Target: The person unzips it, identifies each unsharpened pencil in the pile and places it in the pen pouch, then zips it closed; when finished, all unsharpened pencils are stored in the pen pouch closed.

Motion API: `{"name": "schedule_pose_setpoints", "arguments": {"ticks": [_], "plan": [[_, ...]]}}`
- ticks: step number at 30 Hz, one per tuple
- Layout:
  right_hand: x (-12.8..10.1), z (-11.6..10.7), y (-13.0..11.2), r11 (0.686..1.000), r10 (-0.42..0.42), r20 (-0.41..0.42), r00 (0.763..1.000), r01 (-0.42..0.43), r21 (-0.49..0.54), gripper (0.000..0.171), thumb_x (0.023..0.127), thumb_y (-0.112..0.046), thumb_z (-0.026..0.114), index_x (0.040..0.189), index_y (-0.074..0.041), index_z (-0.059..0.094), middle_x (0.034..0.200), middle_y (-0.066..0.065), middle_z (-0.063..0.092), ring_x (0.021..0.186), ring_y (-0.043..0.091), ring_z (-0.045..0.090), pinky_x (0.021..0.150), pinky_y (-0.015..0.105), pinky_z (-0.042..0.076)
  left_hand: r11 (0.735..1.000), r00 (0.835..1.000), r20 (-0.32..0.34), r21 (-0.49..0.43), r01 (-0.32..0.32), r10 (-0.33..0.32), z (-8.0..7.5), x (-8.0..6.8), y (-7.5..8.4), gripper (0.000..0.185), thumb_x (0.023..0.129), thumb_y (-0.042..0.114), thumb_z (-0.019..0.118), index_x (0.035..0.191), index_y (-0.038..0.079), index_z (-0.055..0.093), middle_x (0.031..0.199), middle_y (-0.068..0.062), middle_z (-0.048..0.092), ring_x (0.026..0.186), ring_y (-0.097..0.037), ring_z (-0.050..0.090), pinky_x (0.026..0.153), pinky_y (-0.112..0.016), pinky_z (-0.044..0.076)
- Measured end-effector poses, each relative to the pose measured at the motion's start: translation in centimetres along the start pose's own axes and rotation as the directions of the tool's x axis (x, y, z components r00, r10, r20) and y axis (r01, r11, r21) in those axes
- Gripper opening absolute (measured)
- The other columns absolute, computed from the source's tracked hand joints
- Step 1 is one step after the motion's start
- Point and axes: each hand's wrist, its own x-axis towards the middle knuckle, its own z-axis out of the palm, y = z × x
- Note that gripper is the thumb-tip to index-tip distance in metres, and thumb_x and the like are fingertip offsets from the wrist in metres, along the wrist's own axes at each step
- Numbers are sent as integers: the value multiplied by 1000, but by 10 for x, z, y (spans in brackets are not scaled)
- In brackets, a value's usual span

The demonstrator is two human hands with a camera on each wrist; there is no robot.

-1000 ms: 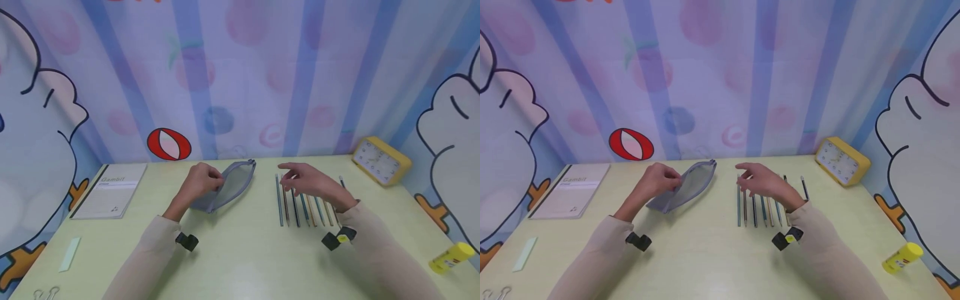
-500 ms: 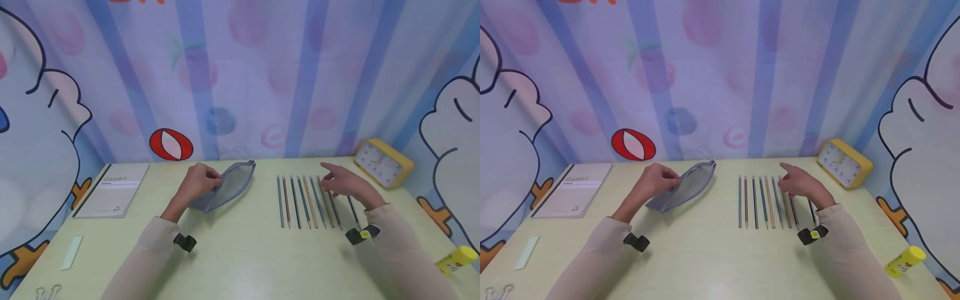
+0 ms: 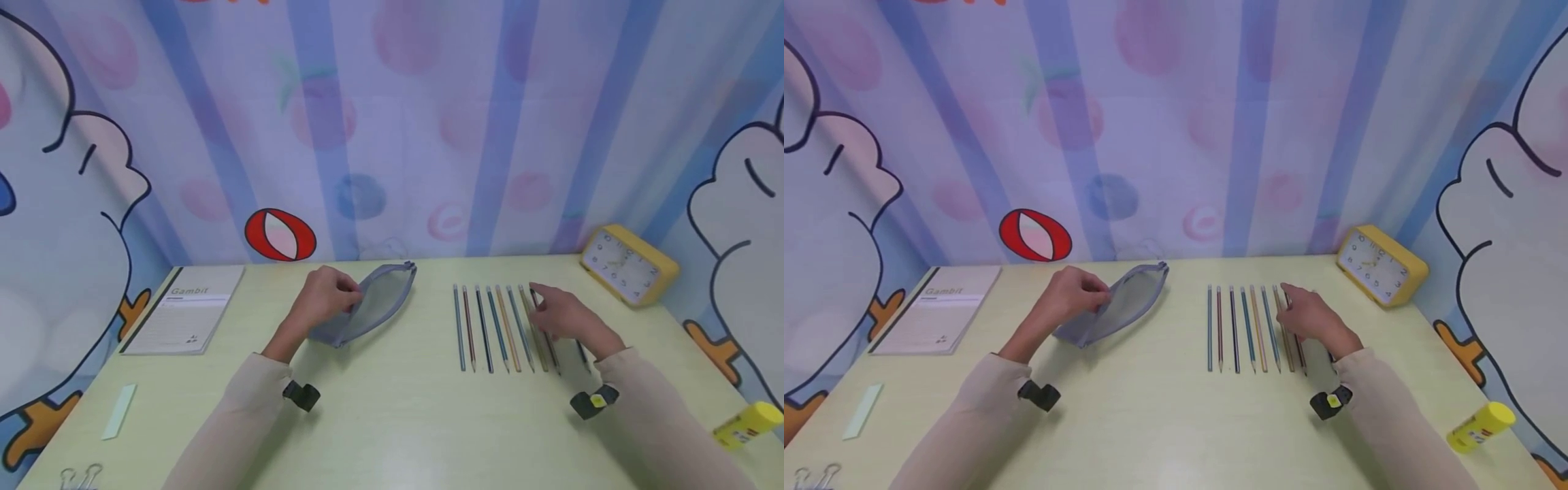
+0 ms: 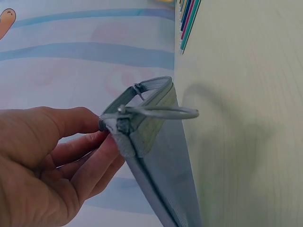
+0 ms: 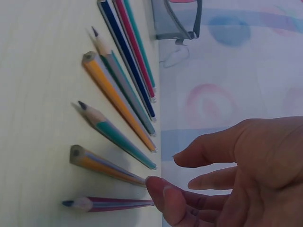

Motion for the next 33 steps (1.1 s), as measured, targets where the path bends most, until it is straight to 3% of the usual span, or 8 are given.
{"name": "schedule_pose_setpoints", "arguments": {"ticks": [4, 12, 15, 18, 21, 26, 29, 33], "plan": [[0, 4, 0, 1000, -4, -37, 999, 4, -22, 71, 96, -9, 50, 154, 15, 17, 116, 35, 61, 74, 21, 61, 60, 34, 55, 1000, 1000, -4, 3, -2, 2, 0, -1, 0, 17, 92, 18, 70, 100, 6, 79, 94, -9, 78, 71, -14, 71, 76, -33, 58], [7, 10, -1, 997, -10, -67, 998, 5, -71, 68, 93, -5, 48, 153, 14, 22, 75, 8, 57, 52, 12, 48, 51, 31, 45, 1000, 1000, -6, -3, 5, -5, -2, -1, 0, 18, 92, 18, 71, 101, 6, 80, 94, -9, 78, 71, -13, 72, 76, -34, 59], [8, 12, -2, 993, -13, -71, 997, 5, -115, 65, 94, -6, 48, 151, 15, 25, 68, 4, 54, 49, 13, 49, 81, 49, 54, 1000, 1000, -8, -2, 1, -1, -1, -2, -1, 18, 92, 19, 71, 100, 6, 80, 93, -9, 78, 70, -13, 72, 75, -33, 59], [8, 13, -4, 988, -15, -71, 997, 4, -158, 63, 95, -8, 49, 149, 17, 28, 61, 1, 51, 48, 14, 50, 118, 64, 24, 1000, 1000, -9, -3, 0, 0, -1, -1, -1, 18, 92, 18, 71, 100, 6, 80, 93, -9, 78, 70, -13, 72, 75, -33, 59], [8, 15, -5, 984, -13, -72, 997, 0, -175, 62, 96, -9, 51, 148, 18, 30, 57, 0, 50, 47, 15, 50, 121, 66, 9, 1000, 1000, -7, -8, 4, -4, 0, -1, -1, 18, 92, 18, 71, 100, 6, 80, 94, -9, 78, 71, -13, 72, 76, -33, 59], [8, 19, -4, 984, 15, -69, 997, -27, -176, 62, 96, -7, 50, 149, 17, 29, 83, 18, 64, 50, 13, 51, 89, 50, 51, 1000, 1000, 1, -13, 22, -22, 0, -2, -1, 18, 92, 18, 71, 101, 6, 79, 95, -9, 78, 72, -14, 71, 78, -34, 60], [10, 22, -3, 980, 21, -66, 998, -34, -195, 60, 95, -5, 49, 149, 16, 30, 116, 34, 61, 55, 15, 54, 57, 34, 51, 1000, 1000, 2, -13, 26, -26, 0, -2, -1, 17, 92, 18, 71, 101, 6, 79, 95, -9, 78, 72, -14, 71, 78, -34, 59], [13, 24, -4, 968, 42, -68, 997, -57, -246, 52, 97, -4, 48, 145, 14, 37, 115, 33, 60, 66, 19, 57, 56, 30, 48, 1000, 1000, -5, -16, 22, -22, 0, -2, -1, 17, 92, 18, 71, 101, 6, 79, 95, -9, 78, 73, -15, 72, 78, -34, 59]]}}
